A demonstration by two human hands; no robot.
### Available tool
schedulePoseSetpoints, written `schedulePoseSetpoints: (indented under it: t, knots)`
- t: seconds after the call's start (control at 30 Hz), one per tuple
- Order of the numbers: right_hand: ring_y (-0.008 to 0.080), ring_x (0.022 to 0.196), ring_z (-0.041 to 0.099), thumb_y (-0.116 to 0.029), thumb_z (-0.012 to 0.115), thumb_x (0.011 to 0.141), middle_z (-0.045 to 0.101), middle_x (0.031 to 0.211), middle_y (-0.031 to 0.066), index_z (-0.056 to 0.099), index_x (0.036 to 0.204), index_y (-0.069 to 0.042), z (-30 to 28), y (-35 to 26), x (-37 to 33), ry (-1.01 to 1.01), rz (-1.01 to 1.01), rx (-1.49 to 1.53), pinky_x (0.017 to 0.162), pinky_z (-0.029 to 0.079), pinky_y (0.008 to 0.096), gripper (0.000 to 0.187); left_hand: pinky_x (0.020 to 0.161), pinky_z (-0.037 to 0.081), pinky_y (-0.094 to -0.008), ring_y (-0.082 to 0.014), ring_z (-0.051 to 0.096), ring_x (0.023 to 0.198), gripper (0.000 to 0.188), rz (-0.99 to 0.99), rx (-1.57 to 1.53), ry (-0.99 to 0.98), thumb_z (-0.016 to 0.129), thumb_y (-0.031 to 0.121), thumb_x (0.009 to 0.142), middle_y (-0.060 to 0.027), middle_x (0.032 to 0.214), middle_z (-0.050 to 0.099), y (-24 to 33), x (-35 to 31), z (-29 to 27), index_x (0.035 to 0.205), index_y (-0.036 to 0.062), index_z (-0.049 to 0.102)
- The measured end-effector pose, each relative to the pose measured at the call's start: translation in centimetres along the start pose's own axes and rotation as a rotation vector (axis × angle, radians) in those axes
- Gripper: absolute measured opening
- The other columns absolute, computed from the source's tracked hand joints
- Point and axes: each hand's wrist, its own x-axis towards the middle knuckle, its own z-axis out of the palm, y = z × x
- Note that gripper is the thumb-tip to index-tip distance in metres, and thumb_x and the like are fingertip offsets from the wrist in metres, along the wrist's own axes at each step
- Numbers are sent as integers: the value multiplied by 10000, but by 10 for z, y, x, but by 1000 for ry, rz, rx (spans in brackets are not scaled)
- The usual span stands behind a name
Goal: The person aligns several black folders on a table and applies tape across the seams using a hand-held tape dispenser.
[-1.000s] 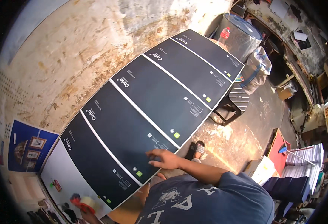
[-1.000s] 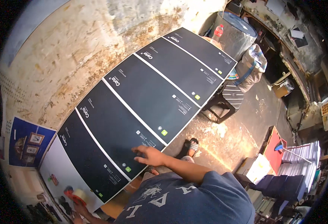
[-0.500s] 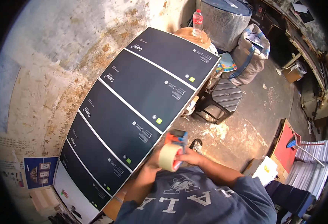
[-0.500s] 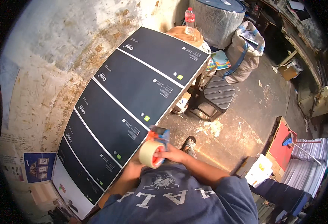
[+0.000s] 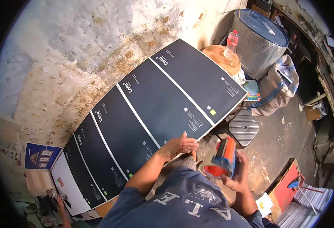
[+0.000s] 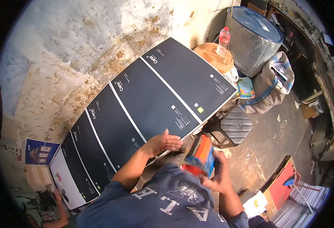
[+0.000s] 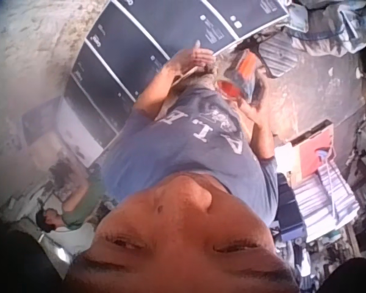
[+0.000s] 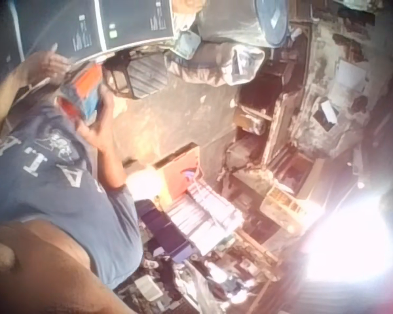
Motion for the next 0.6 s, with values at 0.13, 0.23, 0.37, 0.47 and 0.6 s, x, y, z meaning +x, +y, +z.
schedulePoseSetpoints:
  t: [0.13,0.23,0.37,0.47,0.6]
  knots:
    - [315,907,618,-292,898,658,596,1085,154,607,1371,-245,8,-29,68,-303,-219,-521,768,524,415,772,1085,443,-379,-252,603,1249,1007,21,-126,-170,180,758,980,-209,1379,600,49,-7,-9,1430,-98,461]
    - [299,916,623,-243,861,665,584,1094,119,587,1413,-306,37,-12,116,-613,53,-929,817,532,407,799,1125,404,-356,-212,578,1274,770,82,-153,-318,324,601,1051,-151,1350,627,67,-8,-32,1368,-62,552]
    - [311,912,612,-213,871,646,584,1115,128,594,1413,-302,50,19,140,-608,-38,-804,812,526,413,821,1025,486,-328,-177,654,1126,485,84,-156,-134,555,372,1051,-107,1237,686,68,5,-60,1275,-52,624]
    - [323,908,604,-178,881,625,586,1125,138,606,1400,-293,56,41,153,-576,-67,-676,800,529,423,830,935,530,-297,-143,677,1022,358,80,-181,49,601,290,1036,-72,1130,712,63,15,-74,1202,-21,666]
    - [332,914,611,-163,896,606,588,1116,146,624,1376,-270,69,56,170,-549,-33,-559,766,545,428,823,814,558,-271,-128,687,878,238,167,-211,199,642,194,1011,-56,997,726,65,26,-84,1137,0,694]
